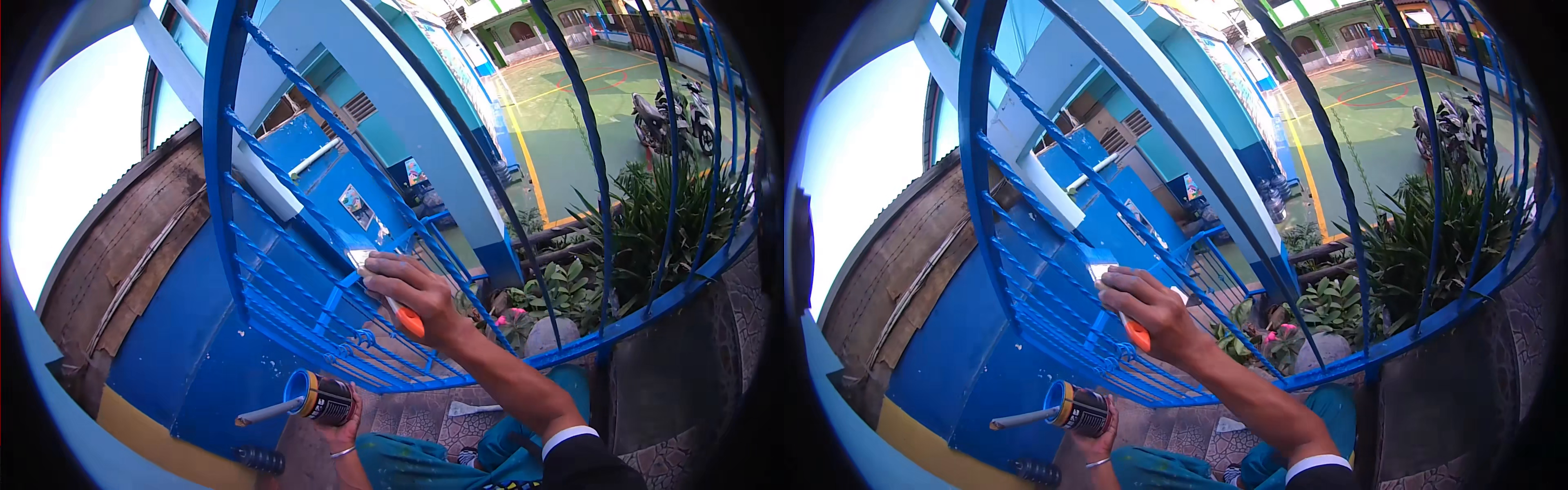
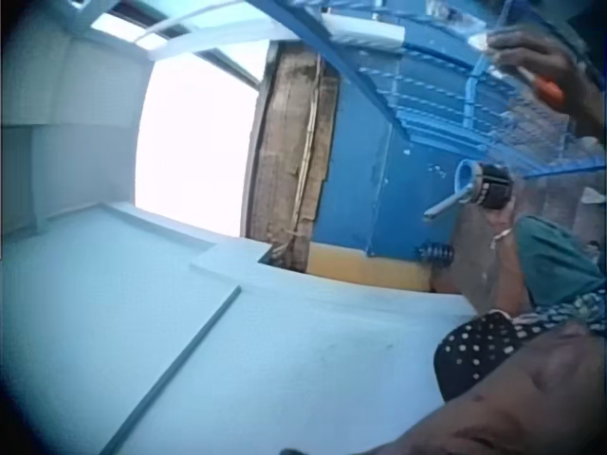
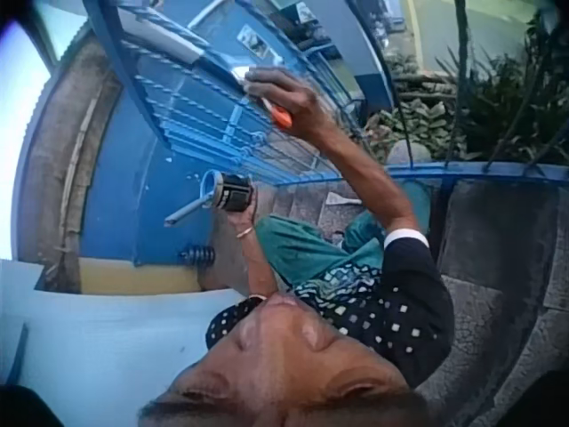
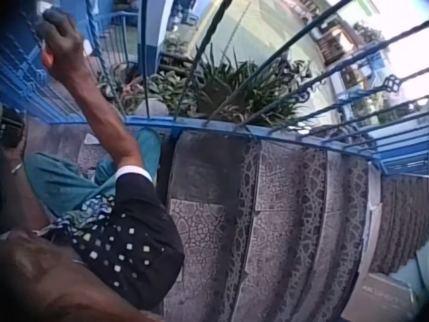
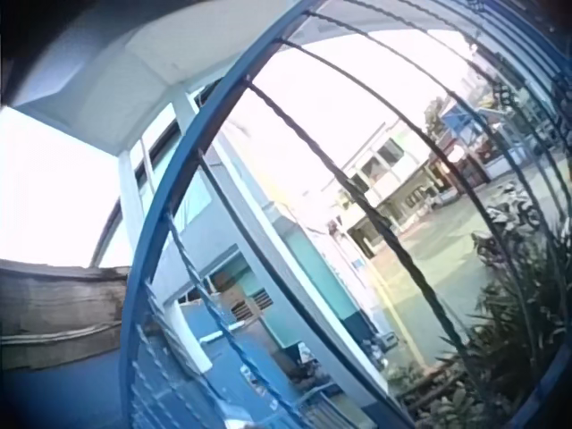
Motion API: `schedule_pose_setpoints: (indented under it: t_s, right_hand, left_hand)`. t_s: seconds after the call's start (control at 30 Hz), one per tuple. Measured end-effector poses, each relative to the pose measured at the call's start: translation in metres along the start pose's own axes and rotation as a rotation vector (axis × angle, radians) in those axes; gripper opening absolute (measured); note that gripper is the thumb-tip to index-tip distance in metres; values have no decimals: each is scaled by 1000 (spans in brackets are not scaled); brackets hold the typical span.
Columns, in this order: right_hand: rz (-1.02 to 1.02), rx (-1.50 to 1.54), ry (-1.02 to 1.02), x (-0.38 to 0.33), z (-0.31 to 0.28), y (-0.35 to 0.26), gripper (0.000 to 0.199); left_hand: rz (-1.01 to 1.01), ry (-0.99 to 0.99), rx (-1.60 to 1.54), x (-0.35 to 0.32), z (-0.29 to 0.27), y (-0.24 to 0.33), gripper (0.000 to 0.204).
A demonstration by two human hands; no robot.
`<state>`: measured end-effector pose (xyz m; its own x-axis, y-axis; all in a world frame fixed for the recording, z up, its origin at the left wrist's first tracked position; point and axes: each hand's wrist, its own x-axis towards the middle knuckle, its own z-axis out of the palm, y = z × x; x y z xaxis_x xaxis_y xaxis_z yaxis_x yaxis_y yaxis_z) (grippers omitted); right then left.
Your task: Painting a blue metal staircase fence using a brush and blue paint.
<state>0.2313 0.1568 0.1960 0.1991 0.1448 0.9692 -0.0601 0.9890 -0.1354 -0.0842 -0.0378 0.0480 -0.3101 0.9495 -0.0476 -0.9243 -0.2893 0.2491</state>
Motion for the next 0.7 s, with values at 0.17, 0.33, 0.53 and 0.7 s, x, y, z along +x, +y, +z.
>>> schedule_pose_setpoints:
  t_s: [0.17, 0.33, 0.53, 0.7]
  right_hand:
    - [118, 38, 140, -20, -11, -13, 30]
    - [-105, 155, 109, 28, 15, -3, 30]
    - [99, 115, 28, -45, -9, 10, 30]
    - [417, 130, 71, -109, -42, -7, 28]
  left_hand:
    - [55, 59, -21, 0, 0, 10, 73]
    - [123, 69, -41, -5, 11, 8, 77]
    - [168, 43, 5, -4, -1, 19, 79]
    - [166, 66, -66, -11, -3, 26, 77]
